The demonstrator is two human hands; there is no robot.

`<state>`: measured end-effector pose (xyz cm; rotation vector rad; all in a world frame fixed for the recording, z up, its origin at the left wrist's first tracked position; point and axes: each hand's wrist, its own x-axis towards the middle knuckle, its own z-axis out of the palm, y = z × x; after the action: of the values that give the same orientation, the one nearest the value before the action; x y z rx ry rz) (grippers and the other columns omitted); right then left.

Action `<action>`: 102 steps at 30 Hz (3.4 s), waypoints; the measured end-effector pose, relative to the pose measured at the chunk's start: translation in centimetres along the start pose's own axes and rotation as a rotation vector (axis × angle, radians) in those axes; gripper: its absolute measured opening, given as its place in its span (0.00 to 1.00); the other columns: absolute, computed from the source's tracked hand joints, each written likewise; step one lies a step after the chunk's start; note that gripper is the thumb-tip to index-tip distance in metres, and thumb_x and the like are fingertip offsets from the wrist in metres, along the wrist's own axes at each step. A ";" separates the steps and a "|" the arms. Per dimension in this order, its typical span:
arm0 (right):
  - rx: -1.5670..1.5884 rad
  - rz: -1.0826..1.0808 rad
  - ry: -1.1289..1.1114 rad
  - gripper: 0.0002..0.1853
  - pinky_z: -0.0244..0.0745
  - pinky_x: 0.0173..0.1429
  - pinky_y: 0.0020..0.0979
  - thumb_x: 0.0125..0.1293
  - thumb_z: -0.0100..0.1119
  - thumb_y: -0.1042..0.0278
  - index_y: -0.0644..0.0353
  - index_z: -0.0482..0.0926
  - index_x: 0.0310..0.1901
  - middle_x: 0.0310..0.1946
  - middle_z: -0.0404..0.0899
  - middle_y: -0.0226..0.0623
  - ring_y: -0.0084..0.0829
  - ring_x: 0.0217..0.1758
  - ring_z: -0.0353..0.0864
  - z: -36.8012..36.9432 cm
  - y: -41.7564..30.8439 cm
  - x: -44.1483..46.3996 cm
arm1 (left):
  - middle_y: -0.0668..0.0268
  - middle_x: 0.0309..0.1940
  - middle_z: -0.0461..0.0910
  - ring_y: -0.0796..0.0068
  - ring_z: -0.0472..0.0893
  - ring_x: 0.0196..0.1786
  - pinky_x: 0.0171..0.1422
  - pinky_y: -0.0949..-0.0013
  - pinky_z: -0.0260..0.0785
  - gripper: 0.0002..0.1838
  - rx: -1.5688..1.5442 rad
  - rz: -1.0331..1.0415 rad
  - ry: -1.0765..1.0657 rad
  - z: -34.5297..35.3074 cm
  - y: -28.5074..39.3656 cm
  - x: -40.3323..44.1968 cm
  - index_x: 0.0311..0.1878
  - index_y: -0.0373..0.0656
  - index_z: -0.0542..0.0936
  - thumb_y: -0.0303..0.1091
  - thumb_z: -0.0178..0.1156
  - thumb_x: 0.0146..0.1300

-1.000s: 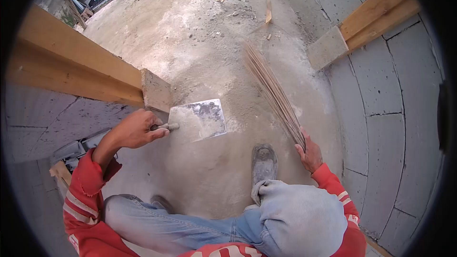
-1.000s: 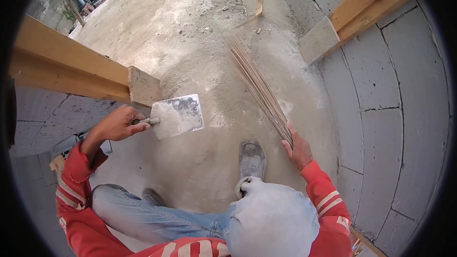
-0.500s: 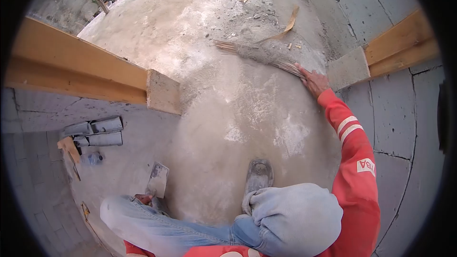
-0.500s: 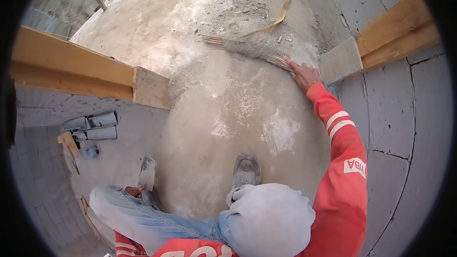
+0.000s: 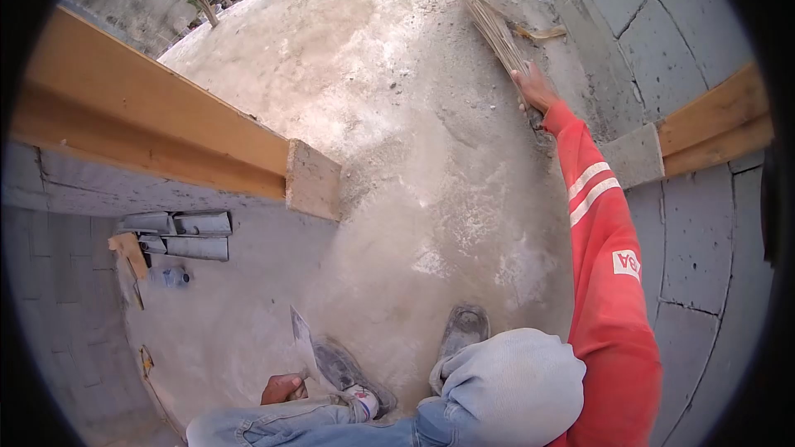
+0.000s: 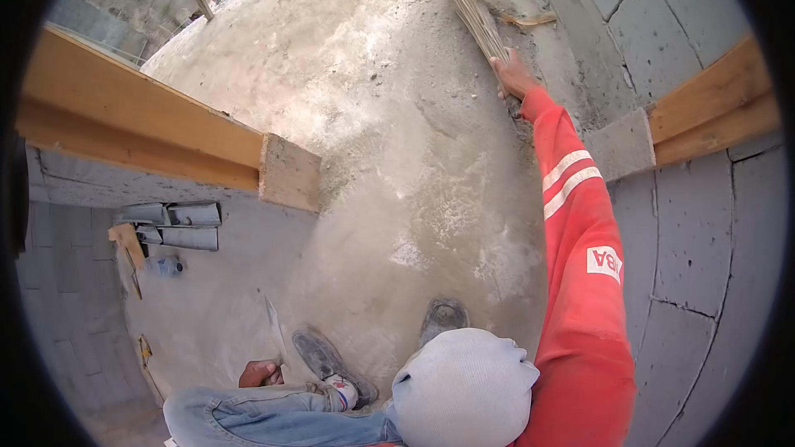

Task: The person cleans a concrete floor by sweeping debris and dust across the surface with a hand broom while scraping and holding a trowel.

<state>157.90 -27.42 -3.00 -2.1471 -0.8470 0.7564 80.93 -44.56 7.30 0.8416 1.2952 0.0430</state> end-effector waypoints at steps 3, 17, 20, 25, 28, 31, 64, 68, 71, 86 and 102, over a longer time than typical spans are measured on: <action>-0.104 -0.269 0.123 0.29 0.81 0.35 0.46 0.76 0.53 0.53 0.53 0.59 0.72 0.46 0.81 0.57 0.46 0.33 0.86 0.7 4.4 -1.8 | 0.66 0.19 0.75 0.80 0.70 0.21 0.27 0.73 0.60 0.21 0.012 0.111 0.132 0.5 1.7 1.4 0.25 0.41 0.75 0.43 0.56 0.74; -0.343 -0.316 -0.219 0.35 0.77 0.48 0.51 0.73 0.58 0.58 0.43 0.56 0.77 0.48 0.83 0.54 0.61 0.45 0.82 4.8 8.2 -32.1 | 0.57 0.15 0.73 0.58 0.71 0.19 0.28 0.61 0.64 0.18 1.398 0.522 0.396 3.9 29.2 -4.9 0.22 0.37 0.74 0.36 0.65 0.63; -0.656 -0.406 -0.460 0.36 0.78 0.44 0.49 0.72 0.58 0.54 0.35 0.55 0.78 0.42 0.83 0.49 0.56 0.39 0.83 3.8 9.6 -33.0 | 0.55 0.19 0.75 0.48 0.74 0.24 0.31 0.56 0.66 0.16 1.495 0.580 0.332 6.0 27.9 -4.5 0.24 0.38 0.75 0.38 0.67 0.60; -0.871 -0.391 -0.396 0.34 0.78 0.44 0.49 0.73 0.57 0.52 0.30 0.57 0.77 0.39 0.83 0.46 0.52 0.39 0.83 2.7 8.8 -26.1 | 0.55 0.23 0.78 0.49 0.78 0.28 0.34 0.54 0.69 0.15 1.534 0.470 0.154 5.0 25.9 -5.2 0.27 0.39 0.78 0.41 0.68 0.59; -0.827 -0.468 -0.287 0.34 0.78 0.46 0.49 0.72 0.57 0.55 0.33 0.58 0.77 0.42 0.83 0.48 0.53 0.42 0.83 1.1 7.5 -21.9 | 0.54 0.21 0.75 0.46 0.75 0.26 0.33 0.54 0.66 0.15 1.484 0.534 0.306 4.8 24.9 -5.5 0.26 0.37 0.76 0.38 0.70 0.55; -0.719 -0.616 -0.287 0.34 0.78 0.48 0.49 0.72 0.57 0.59 0.37 0.57 0.77 0.45 0.83 0.50 0.55 0.44 0.83 0.2 6.2 -21.6 | 0.53 0.21 0.75 0.46 0.75 0.27 0.34 0.53 0.66 0.15 1.445 0.530 0.344 4.2 24.5 -6.0 0.26 0.37 0.76 0.38 0.69 0.56; -0.960 -0.707 -0.470 0.38 0.79 0.46 0.48 0.65 0.61 0.58 0.35 0.60 0.77 0.43 0.82 0.45 0.50 0.40 0.83 -1.2 6.6 -14.8 | 0.52 0.23 0.75 0.44 0.75 0.29 0.34 0.54 0.66 0.16 1.423 0.607 0.268 4.2 24.9 -4.7 0.27 0.37 0.76 0.39 0.68 0.59; -1.087 -0.761 -0.574 0.38 0.79 0.44 0.48 0.66 0.61 0.57 0.30 0.60 0.77 0.38 0.81 0.44 0.50 0.38 0.83 -1.0 6.9 -14.6 | 0.53 0.23 0.76 0.45 0.75 0.29 0.34 0.53 0.66 0.15 1.425 0.556 0.310 4.1 25.0 -4.9 0.28 0.38 0.77 0.40 0.67 0.59; -1.021 -0.747 -0.458 0.37 0.78 0.42 0.47 0.67 0.61 0.56 0.29 0.59 0.77 0.36 0.81 0.43 0.49 0.37 0.83 -0.7 7.4 -13.4 | 0.53 0.23 0.75 0.45 0.75 0.30 0.34 0.52 0.66 0.15 1.437 0.516 0.317 4.5 25.5 -4.5 0.28 0.38 0.77 0.40 0.67 0.59; -0.739 -0.575 -0.233 0.35 0.77 0.48 0.52 0.71 0.56 0.56 0.31 0.57 0.77 0.43 0.84 0.52 0.57 0.43 0.83 2.0 7.8 -13.8 | 0.50 0.23 0.76 0.42 0.76 0.32 0.37 0.49 0.66 0.15 1.451 0.501 0.341 4.3 25.3 -4.5 0.28 0.38 0.77 0.40 0.67 0.60; -0.812 -0.528 -0.369 0.32 0.75 0.46 0.54 0.75 0.52 0.51 0.30 0.56 0.77 0.39 0.84 0.52 0.57 0.43 0.83 9.3 2.5 -16.3 | 0.51 0.22 0.78 0.43 0.77 0.30 0.36 0.51 0.68 0.14 1.451 0.448 0.379 4.3 25.3 -4.8 0.28 0.38 0.78 0.39 0.66 0.62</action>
<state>142.10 -37.28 -6.23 -2.2689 -2.1009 0.5819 93.68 -31.11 25.75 2.4419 1.3551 -0.4563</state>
